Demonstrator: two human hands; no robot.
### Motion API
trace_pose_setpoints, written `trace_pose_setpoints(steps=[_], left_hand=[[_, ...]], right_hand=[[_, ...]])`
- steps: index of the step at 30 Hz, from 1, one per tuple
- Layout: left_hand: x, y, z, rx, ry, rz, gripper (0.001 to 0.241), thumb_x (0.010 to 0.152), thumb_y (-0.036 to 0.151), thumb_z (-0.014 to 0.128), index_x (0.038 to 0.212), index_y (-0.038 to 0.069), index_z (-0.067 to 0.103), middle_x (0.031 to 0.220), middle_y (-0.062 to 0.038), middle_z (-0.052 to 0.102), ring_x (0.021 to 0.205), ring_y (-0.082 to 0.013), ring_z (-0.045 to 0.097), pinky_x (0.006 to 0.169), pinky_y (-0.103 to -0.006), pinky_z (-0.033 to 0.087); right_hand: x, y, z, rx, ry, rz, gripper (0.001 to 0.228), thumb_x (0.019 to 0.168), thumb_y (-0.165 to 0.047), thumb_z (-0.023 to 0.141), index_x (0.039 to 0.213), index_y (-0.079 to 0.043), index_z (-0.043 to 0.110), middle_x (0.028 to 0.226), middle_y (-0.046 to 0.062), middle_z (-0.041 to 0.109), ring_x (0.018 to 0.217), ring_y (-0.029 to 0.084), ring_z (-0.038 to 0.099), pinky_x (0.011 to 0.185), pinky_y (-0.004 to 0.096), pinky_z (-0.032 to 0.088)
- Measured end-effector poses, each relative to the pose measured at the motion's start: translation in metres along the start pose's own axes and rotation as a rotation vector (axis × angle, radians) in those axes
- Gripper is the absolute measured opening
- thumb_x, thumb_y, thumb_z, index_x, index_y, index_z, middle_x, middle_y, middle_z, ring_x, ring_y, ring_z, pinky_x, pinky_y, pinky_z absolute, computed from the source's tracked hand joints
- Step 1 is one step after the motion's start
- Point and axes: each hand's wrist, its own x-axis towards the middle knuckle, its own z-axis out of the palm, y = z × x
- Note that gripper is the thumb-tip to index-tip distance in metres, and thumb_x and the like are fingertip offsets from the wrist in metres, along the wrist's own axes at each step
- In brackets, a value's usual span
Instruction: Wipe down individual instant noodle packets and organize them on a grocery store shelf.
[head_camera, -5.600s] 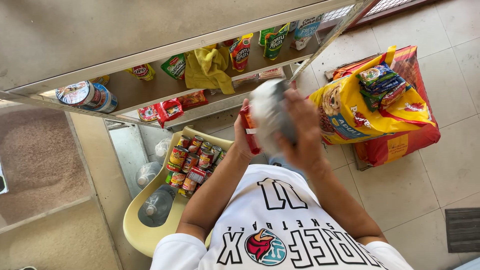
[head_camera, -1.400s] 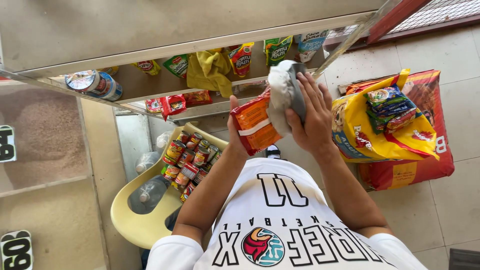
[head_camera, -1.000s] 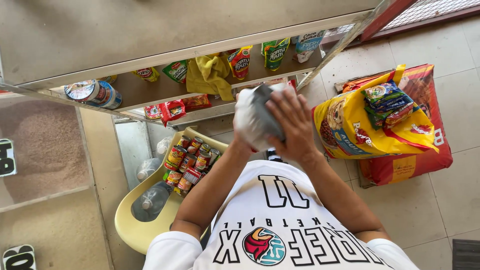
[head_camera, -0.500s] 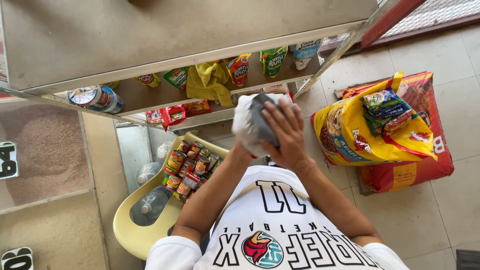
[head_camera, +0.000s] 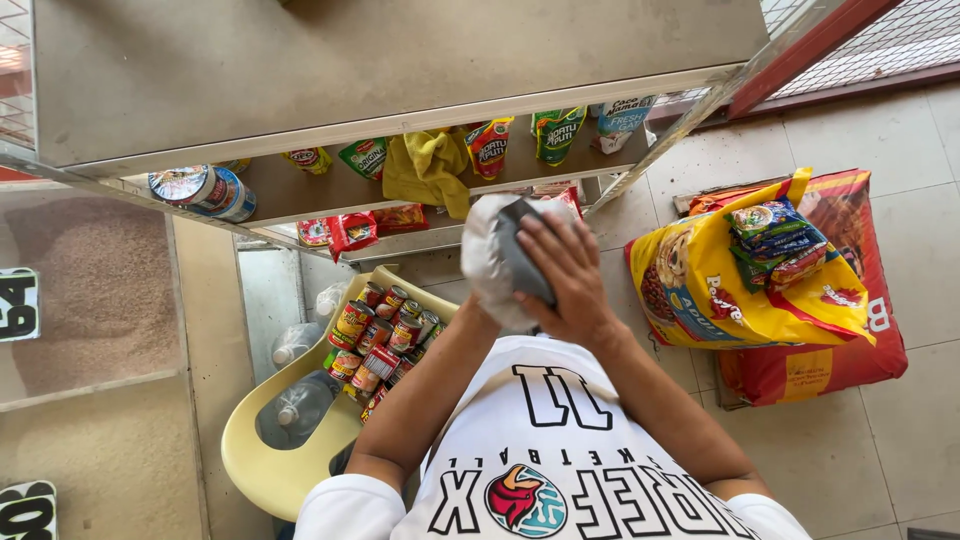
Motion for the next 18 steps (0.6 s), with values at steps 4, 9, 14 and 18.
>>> trace_pose_setpoints(steps=[4, 9, 14, 18], left_hand=[[-0.002, -0.004, -0.012, 0.079, 0.146, -0.102, 0.103, 0.082, 0.093, 0.047, 0.140, 0.009, 0.063, 0.132, -0.019, 0.067, 0.115, -0.0330, 0.068, 0.102, -0.0469, 0.053], [-0.008, -0.005, 0.025, 0.051, 0.186, -0.185, 0.108, 0.076, 0.098, 0.046, 0.139, 0.012, 0.063, 0.133, -0.018, 0.067, 0.116, -0.0336, 0.068, 0.104, -0.0477, 0.052], [0.001, -0.004, 0.016, 0.032, 0.082, -0.238, 0.108, 0.078, 0.098, 0.045, 0.140, 0.011, 0.061, 0.133, -0.017, 0.066, 0.117, -0.0316, 0.067, 0.101, -0.0484, 0.051], [0.011, -0.003, 0.011, 0.001, -0.036, -0.269, 0.108, 0.080, 0.097, 0.043, 0.140, 0.009, 0.058, 0.133, -0.017, 0.066, 0.118, -0.0294, 0.066, 0.098, -0.0493, 0.050]], right_hand=[[-0.019, 0.059, 0.004, -0.114, 0.024, 0.130, 0.057, 0.095, -0.032, 0.066, 0.144, -0.003, 0.059, 0.147, 0.016, 0.059, 0.140, 0.035, 0.049, 0.117, 0.049, 0.026], [-0.002, 0.009, -0.023, 0.019, 0.023, 0.112, 0.063, 0.101, -0.044, 0.053, 0.147, -0.002, 0.054, 0.154, 0.017, 0.051, 0.146, 0.038, 0.043, 0.119, 0.051, 0.025], [-0.004, -0.002, -0.015, -0.141, -0.014, -0.007, 0.071, 0.096, -0.063, 0.049, 0.144, -0.012, 0.059, 0.155, 0.008, 0.052, 0.148, 0.033, 0.042, 0.123, 0.052, 0.021], [-0.013, 0.045, -0.018, -0.155, 0.056, 0.097, 0.066, 0.104, -0.054, 0.043, 0.149, -0.006, 0.054, 0.154, 0.016, 0.051, 0.144, 0.037, 0.044, 0.119, 0.052, 0.026]])
